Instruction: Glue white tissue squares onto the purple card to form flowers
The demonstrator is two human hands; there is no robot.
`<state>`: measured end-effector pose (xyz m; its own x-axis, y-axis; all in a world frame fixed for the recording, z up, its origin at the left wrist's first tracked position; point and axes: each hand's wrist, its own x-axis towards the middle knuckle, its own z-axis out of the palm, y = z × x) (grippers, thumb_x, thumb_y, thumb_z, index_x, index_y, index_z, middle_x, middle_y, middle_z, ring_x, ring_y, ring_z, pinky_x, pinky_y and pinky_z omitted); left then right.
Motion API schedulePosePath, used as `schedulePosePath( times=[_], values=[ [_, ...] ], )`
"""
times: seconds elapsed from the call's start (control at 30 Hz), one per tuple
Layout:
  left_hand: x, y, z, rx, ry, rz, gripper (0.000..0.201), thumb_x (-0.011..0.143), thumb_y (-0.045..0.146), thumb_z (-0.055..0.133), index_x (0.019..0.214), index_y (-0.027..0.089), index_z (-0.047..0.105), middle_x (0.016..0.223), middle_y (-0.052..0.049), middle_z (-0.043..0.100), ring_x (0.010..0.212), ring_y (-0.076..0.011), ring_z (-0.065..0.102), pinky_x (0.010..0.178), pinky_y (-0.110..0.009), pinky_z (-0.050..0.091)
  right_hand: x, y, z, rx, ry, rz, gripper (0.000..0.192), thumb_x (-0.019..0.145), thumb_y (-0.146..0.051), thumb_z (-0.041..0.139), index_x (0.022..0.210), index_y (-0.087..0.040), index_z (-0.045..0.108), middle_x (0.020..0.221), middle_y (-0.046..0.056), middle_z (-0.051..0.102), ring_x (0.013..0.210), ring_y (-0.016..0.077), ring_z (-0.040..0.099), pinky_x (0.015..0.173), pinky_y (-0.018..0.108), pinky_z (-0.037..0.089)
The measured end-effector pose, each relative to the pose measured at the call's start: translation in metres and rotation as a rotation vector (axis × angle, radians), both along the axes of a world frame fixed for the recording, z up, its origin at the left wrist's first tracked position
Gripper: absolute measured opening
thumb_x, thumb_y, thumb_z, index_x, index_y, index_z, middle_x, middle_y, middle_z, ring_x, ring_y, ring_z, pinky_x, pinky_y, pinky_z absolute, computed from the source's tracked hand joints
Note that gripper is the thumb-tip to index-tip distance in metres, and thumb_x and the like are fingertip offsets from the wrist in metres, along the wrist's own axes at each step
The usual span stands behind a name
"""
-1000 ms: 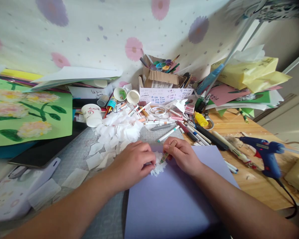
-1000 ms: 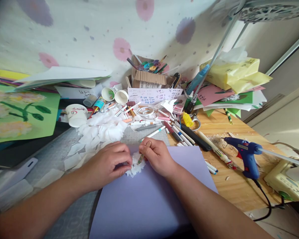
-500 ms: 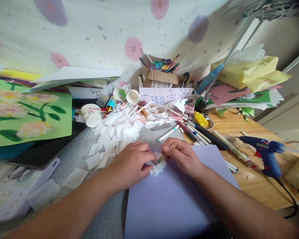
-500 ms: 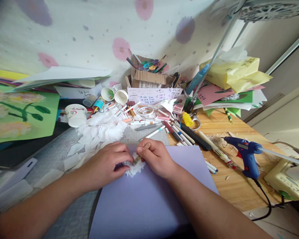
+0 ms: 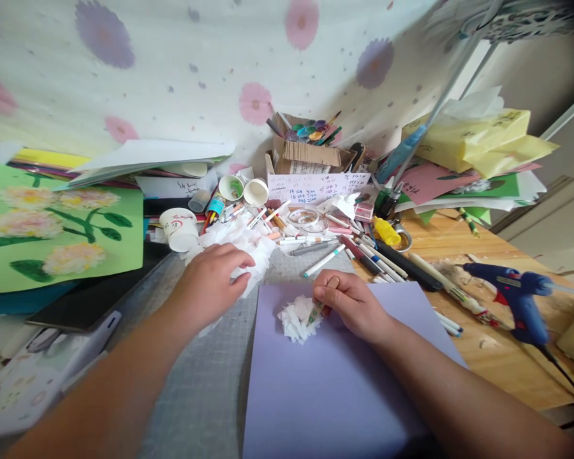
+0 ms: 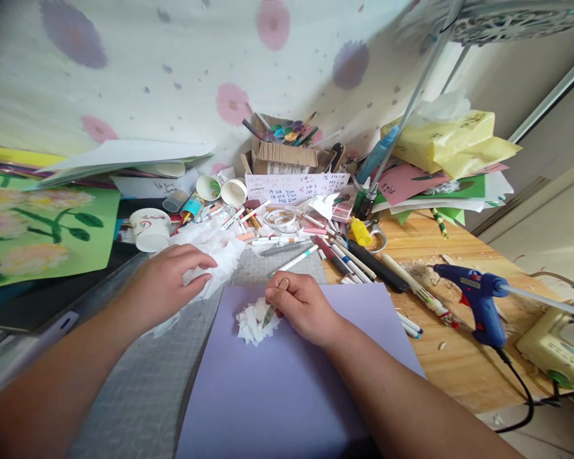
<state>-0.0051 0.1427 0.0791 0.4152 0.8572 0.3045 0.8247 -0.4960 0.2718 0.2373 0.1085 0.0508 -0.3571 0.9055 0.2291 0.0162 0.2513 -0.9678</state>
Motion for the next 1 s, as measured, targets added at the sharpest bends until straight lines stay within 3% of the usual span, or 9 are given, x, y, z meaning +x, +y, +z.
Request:
schedulePosePath(
  times=[0.13,0.27,0.53,0.63,0.7,0.8,1.0],
  values=[
    [-0.006,0.007,-0.004,0.021,0.17,0.0,0.024,0.075,0.02,0.059,0.099,0.02,0.065,0.102,-0.004,0.064,0.095,-0.0244,0.055,0.086,-0.039,0.041,0.001,-0.001,-0.001,0.006,-0.011,0.003,0.034,0.086,-0.033,0.054,0.057,-0.021,0.04,0.058,-0.003,0.046,0.051,0.0103,0.047,0.05,0.023,0.04],
    [0.001,0.006,-0.008,0.029,0.206,0.008,0.027,0.075,0.023,0.061,0.102,0.022,0.064,0.106,-0.003,0.064,0.099,-0.0247,0.054,0.088,-0.038,0.04,0.001,-0.001,0.001,0.014,-0.005,0.003,0.033,0.086,-0.03,0.053,0.057,-0.021,0.041,0.057,-0.004,0.045,0.049,0.0101,0.046,0.049,0.023,0.039],
    [0.021,0.013,-0.014,0.169,0.287,0.208,0.025,0.077,0.04,0.063,0.093,0.021,0.064,0.092,-0.005,0.066,0.094,-0.0284,0.054,0.077,-0.04,0.039,-0.001,-0.001,0.0,0.024,0.015,-0.004,0.035,0.086,-0.03,0.054,0.056,-0.02,0.04,0.059,-0.003,0.048,0.05,0.0097,0.045,0.049,0.023,0.04],
    [0.028,0.015,-0.015,0.204,0.317,0.238,0.018,0.078,0.037,0.061,0.085,0.021,0.064,0.087,-0.005,0.066,0.091,-0.0287,0.054,0.074,-0.041,0.037,-0.001,-0.001,0.0,0.019,0.019,0.003,0.034,0.086,-0.032,0.054,0.057,-0.02,0.041,0.059,-0.003,0.048,0.05,0.0098,0.046,0.049,0.023,0.04],
    [0.028,0.015,-0.013,0.199,0.312,0.245,0.011,0.08,0.03,0.057,0.079,0.022,0.064,0.083,-0.004,0.065,0.088,-0.0272,0.055,0.072,-0.039,0.036,0.0,-0.001,0.0,0.016,0.02,0.002,0.035,0.086,-0.034,0.055,0.057,-0.02,0.041,0.059,-0.003,0.048,0.05,0.0098,0.046,0.049,0.023,0.041],
    [0.024,0.015,-0.01,0.167,0.272,0.229,0.017,0.083,0.025,0.051,0.076,0.022,0.066,0.082,-0.004,0.066,0.085,-0.0248,0.056,0.069,-0.037,0.036,0.0,-0.002,0.002,0.015,0.003,-0.008,0.036,0.086,-0.037,0.055,0.057,-0.02,0.043,0.059,-0.002,0.049,0.051,0.0098,0.046,0.049,0.023,0.041],
    [0.011,0.01,-0.004,0.017,-0.038,0.142,0.022,0.084,0.03,0.051,0.078,0.022,0.07,0.086,-0.003,0.067,0.084,-0.0206,0.058,0.075,-0.034,0.043,0.0,-0.001,0.003,0.007,0.014,-0.023,0.041,0.085,-0.041,0.056,0.054,-0.02,0.039,0.058,-0.003,0.046,0.051,0.0102,0.045,0.049,0.023,0.042]
  ],
)
